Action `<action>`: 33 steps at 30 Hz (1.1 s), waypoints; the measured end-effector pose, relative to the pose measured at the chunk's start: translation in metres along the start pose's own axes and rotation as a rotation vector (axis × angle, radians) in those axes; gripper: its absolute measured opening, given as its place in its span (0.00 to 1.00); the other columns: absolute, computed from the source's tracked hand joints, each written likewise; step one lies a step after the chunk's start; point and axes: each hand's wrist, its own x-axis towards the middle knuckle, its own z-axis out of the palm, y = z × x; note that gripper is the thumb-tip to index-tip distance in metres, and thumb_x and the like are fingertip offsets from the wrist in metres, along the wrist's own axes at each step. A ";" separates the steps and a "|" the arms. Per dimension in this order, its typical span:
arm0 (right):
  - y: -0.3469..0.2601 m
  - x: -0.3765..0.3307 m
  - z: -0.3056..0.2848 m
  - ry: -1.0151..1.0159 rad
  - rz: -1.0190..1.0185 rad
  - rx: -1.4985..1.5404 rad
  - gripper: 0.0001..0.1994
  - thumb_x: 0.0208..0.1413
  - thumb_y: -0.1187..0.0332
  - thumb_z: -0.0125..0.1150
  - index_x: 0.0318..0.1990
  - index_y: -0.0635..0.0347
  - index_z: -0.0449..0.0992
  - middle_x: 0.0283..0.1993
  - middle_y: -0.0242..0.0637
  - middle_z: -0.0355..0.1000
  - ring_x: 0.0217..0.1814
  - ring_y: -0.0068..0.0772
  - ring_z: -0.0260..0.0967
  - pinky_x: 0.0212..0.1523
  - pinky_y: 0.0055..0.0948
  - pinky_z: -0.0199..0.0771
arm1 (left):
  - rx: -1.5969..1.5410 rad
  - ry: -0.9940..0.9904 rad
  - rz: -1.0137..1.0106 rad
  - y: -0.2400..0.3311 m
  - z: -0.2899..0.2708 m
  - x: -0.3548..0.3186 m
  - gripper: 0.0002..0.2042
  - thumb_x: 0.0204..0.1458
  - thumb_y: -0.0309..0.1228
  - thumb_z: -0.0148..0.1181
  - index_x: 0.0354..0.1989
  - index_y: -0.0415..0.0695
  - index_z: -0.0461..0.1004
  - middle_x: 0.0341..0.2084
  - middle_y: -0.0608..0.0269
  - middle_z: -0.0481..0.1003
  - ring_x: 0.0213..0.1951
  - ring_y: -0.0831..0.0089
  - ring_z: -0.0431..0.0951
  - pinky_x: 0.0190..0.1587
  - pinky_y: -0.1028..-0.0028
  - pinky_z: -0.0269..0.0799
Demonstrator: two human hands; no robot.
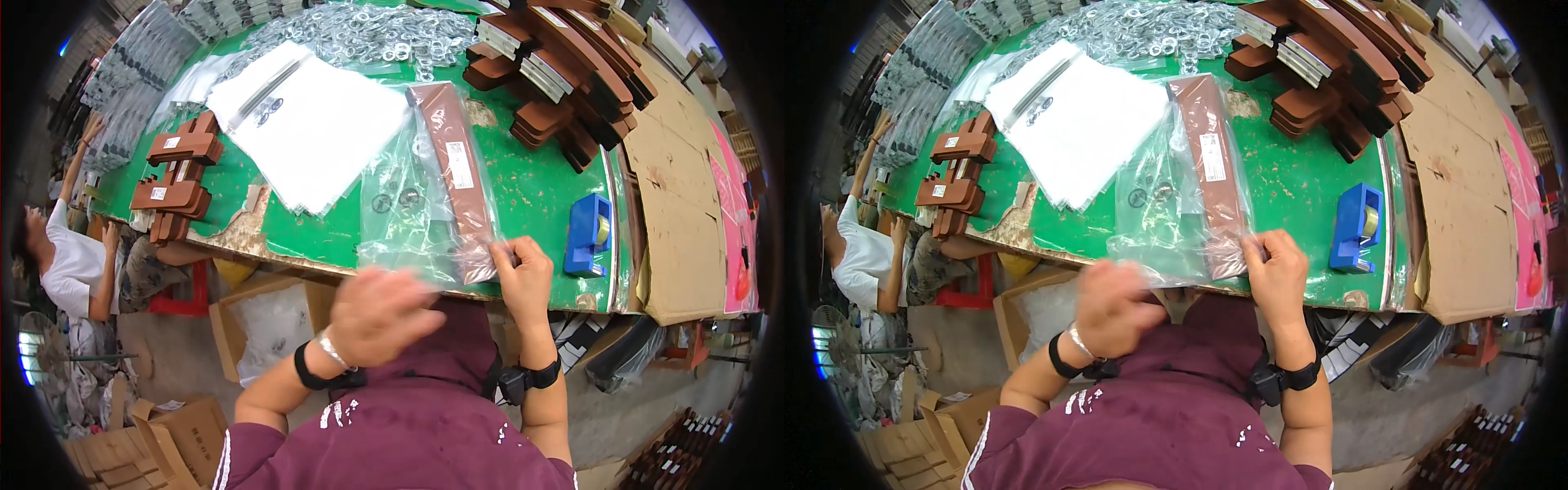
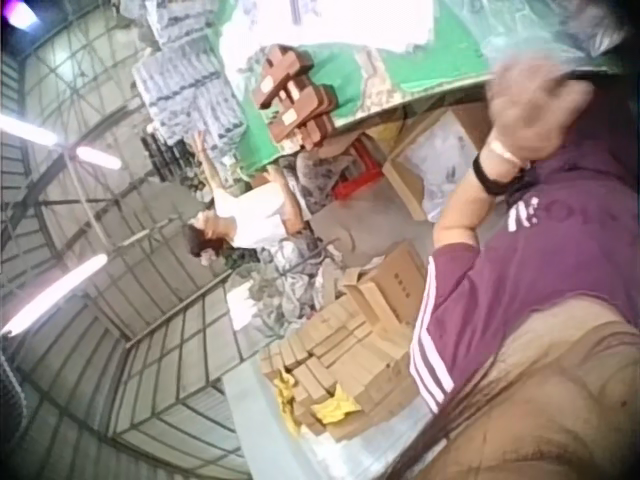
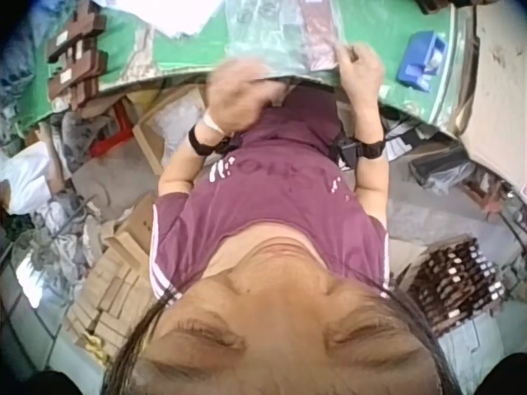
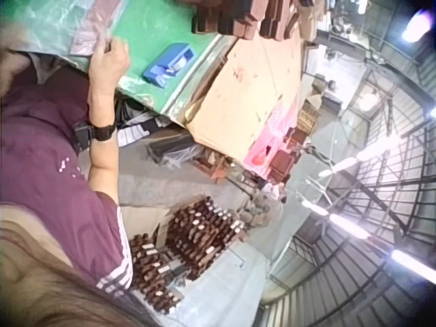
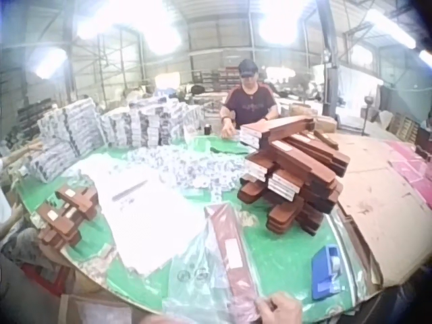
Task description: Placing wooden furniture components into plastic bags and preparing them for shipment.
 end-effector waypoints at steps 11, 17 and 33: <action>0.025 -0.003 -0.003 -0.104 0.547 0.944 0.17 0.49 0.76 0.63 0.48 0.66 0.72 0.38 0.29 0.71 0.39 0.19 0.69 0.37 0.18 0.69 | -0.126 -0.415 -0.237 -0.003 0.087 0.056 0.39 0.41 0.48 0.65 0.61 0.40 0.60 0.63 0.53 0.57 0.65 0.56 0.55 0.64 0.55 0.51; 0.023 -0.029 -0.025 -0.142 0.055 0.104 0.17 0.42 0.73 0.69 0.42 0.62 0.74 0.46 0.41 0.68 0.47 0.38 0.68 0.43 0.30 0.69 | -0.093 -0.410 -0.268 -0.002 0.085 0.057 0.42 0.37 0.46 0.67 0.60 0.36 0.60 0.63 0.51 0.57 0.65 0.56 0.56 0.63 0.56 0.52; 0.029 -0.028 0.003 0.015 0.333 0.447 0.04 0.57 0.74 0.55 0.37 0.65 0.70 0.28 0.32 0.70 0.29 0.19 0.64 0.31 0.22 0.66 | -0.019 -0.338 -0.173 -0.002 0.092 0.055 0.34 0.39 0.35 0.68 0.59 0.48 0.64 0.62 0.45 0.57 0.62 0.48 0.58 0.61 0.53 0.57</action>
